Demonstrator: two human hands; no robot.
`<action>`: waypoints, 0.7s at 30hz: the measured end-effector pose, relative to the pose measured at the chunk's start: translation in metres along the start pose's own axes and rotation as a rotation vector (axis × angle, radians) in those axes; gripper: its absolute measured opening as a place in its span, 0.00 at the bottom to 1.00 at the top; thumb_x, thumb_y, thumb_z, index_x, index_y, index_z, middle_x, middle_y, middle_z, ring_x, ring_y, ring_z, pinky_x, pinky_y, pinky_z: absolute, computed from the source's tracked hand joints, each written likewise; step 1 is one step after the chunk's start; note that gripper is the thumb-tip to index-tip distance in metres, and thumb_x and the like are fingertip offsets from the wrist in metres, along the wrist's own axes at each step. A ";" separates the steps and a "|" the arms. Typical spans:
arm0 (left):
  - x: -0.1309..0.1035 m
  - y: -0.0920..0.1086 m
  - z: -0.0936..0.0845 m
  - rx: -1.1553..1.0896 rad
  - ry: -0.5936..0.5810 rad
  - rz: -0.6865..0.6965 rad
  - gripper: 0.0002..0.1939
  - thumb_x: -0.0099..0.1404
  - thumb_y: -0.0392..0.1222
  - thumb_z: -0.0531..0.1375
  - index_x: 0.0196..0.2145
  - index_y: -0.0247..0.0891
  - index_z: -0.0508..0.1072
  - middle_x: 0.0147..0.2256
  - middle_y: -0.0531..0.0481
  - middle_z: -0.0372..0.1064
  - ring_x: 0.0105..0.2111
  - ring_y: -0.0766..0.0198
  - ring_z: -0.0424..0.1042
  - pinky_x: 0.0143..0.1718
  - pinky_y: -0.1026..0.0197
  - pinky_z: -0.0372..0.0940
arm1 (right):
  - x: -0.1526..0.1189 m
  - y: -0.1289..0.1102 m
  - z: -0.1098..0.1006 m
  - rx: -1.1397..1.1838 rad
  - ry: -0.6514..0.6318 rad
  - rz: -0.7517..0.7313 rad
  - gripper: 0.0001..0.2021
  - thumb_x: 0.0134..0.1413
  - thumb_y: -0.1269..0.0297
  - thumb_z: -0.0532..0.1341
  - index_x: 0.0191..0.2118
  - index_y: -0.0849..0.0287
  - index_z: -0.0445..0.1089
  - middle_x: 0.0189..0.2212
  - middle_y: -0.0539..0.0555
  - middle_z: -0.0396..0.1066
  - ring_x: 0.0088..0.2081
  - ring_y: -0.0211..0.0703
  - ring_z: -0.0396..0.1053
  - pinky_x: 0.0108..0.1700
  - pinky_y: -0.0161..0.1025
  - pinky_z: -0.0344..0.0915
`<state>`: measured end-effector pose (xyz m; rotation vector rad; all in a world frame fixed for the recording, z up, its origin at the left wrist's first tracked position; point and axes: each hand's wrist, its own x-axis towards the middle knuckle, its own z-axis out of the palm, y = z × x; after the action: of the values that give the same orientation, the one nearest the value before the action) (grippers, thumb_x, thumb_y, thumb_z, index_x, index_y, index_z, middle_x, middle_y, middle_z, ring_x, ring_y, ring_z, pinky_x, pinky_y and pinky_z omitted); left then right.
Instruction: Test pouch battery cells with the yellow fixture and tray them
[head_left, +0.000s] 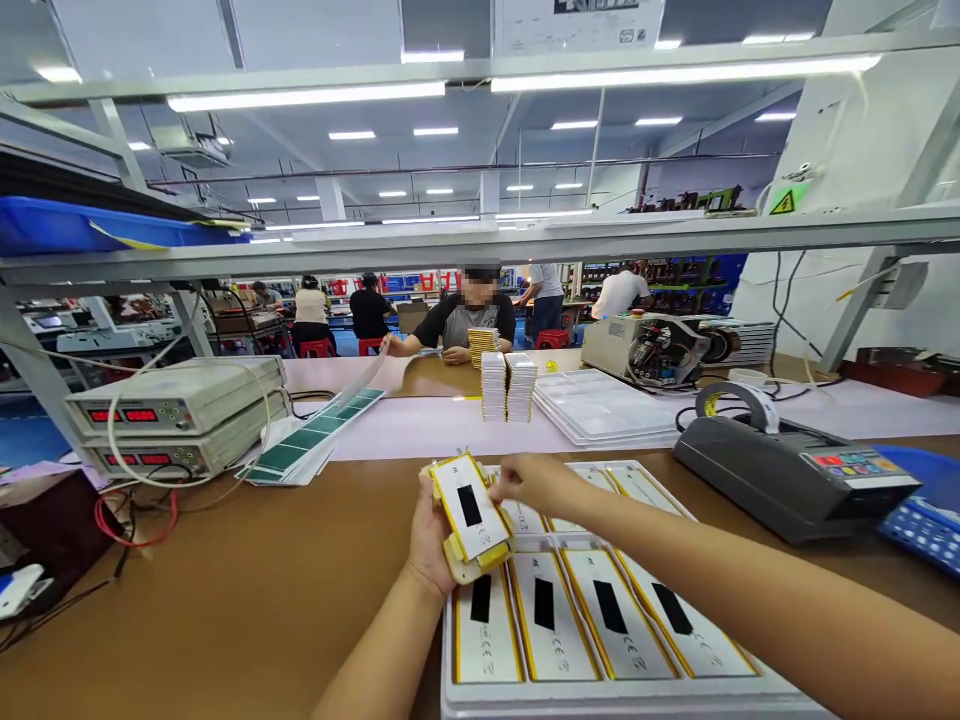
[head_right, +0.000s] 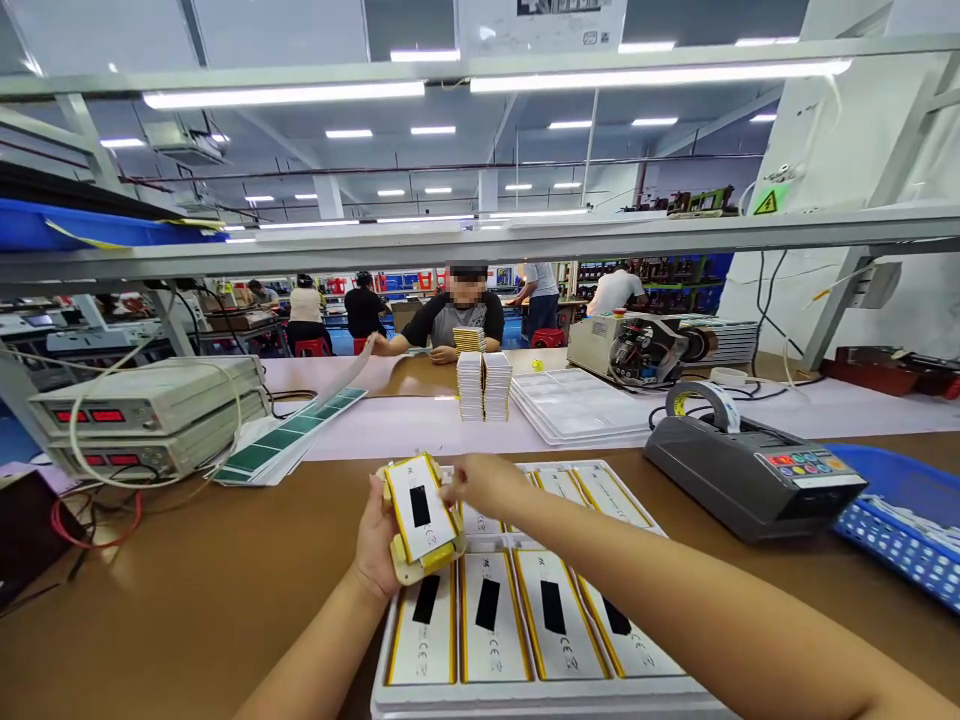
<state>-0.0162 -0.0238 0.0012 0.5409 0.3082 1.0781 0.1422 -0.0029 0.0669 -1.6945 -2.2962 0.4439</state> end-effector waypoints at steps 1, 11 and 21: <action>0.000 0.000 0.000 -0.002 -0.008 -0.002 0.32 0.55 0.63 0.49 0.43 0.33 0.68 0.37 0.37 0.70 0.38 0.48 0.70 0.39 0.46 0.63 | -0.002 0.014 -0.007 -0.067 0.038 0.027 0.12 0.51 0.54 0.53 0.30 0.56 0.68 0.30 0.53 0.71 0.31 0.43 0.65 0.27 0.35 0.53; 0.008 -0.001 0.006 0.050 0.148 -0.023 0.33 0.53 0.65 0.48 0.42 0.32 0.69 0.34 0.37 0.70 0.34 0.48 0.70 0.35 0.41 0.64 | -0.041 0.173 -0.047 -0.672 -0.040 0.352 0.11 0.51 0.70 0.51 0.36 0.66 0.69 0.35 0.64 0.71 0.37 0.52 0.68 0.31 0.39 0.59; 0.007 0.000 0.011 0.074 0.215 -0.015 0.34 0.54 0.66 0.46 0.40 0.31 0.70 0.33 0.36 0.70 0.34 0.48 0.70 0.35 0.41 0.64 | -0.039 0.192 -0.029 -0.594 0.017 0.289 0.12 0.50 0.75 0.51 0.36 0.66 0.70 0.38 0.65 0.70 0.43 0.51 0.65 0.42 0.42 0.57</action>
<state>-0.0077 -0.0202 0.0109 0.4880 0.5416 1.1154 0.3330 0.0150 0.0183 -2.2979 -2.3176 -0.2381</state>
